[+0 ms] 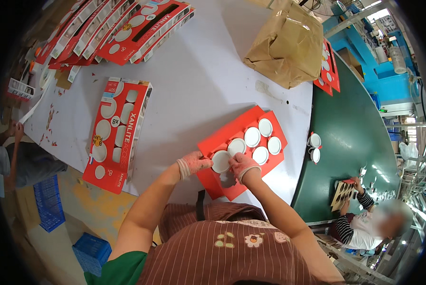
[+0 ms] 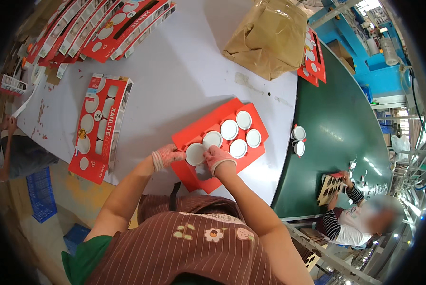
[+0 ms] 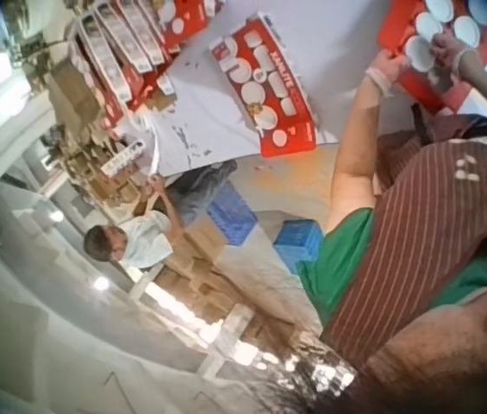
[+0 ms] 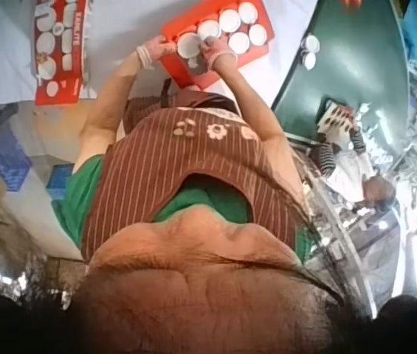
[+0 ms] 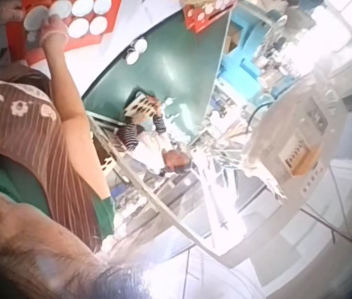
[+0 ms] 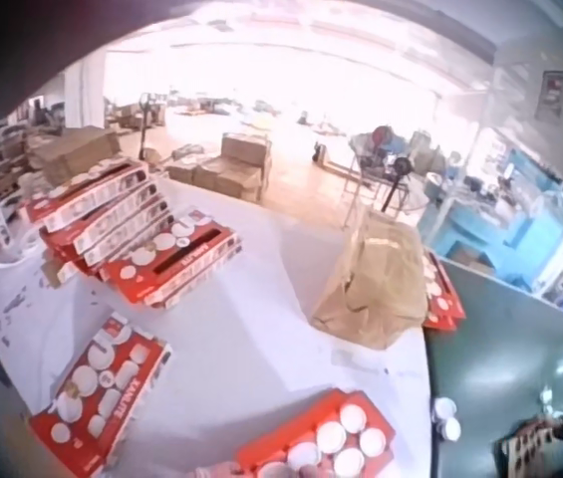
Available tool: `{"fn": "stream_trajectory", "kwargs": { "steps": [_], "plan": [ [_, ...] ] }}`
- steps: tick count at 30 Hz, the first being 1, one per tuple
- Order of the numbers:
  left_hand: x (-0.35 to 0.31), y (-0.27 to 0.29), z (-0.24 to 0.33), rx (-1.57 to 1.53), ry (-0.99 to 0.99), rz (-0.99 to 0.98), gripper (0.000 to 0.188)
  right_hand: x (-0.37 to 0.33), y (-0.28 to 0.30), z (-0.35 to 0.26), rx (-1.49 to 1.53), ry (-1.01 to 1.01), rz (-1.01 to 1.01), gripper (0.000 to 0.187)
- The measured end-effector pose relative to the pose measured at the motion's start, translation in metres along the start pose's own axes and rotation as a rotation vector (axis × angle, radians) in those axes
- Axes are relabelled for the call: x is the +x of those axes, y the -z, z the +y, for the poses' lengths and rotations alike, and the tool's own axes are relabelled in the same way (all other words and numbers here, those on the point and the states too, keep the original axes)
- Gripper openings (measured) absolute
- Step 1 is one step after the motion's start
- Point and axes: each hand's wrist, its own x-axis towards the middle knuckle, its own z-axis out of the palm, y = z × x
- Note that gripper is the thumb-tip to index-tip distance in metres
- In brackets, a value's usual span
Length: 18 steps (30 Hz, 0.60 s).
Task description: The person places round light fixtures into circular slots of a cardboard insert, slides the filled insert into a packaging box, and loads more light fixtures into another insert.
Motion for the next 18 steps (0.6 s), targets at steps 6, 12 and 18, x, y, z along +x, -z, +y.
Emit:
{"fn": "stream_trajectory", "kwargs": {
  "steps": [6, 12, 18],
  "plan": [
    [0.005, 0.001, -0.009, -0.022, -0.010, 0.030, 0.044, -0.006, 0.009, -0.027, 0.550, -0.294, -0.212, 0.017],
    [-0.010, -0.008, 0.024, 0.243, 0.045, 0.043, 0.043, -0.008, 0.014, -0.030, 0.345, -0.250, -0.190, 0.023],
    [0.002, -0.003, 0.000, 0.180, 0.037, 0.099, 0.043, -0.025, -0.007, -0.022, -0.254, 0.324, 0.012, 0.028]
  ]
}}
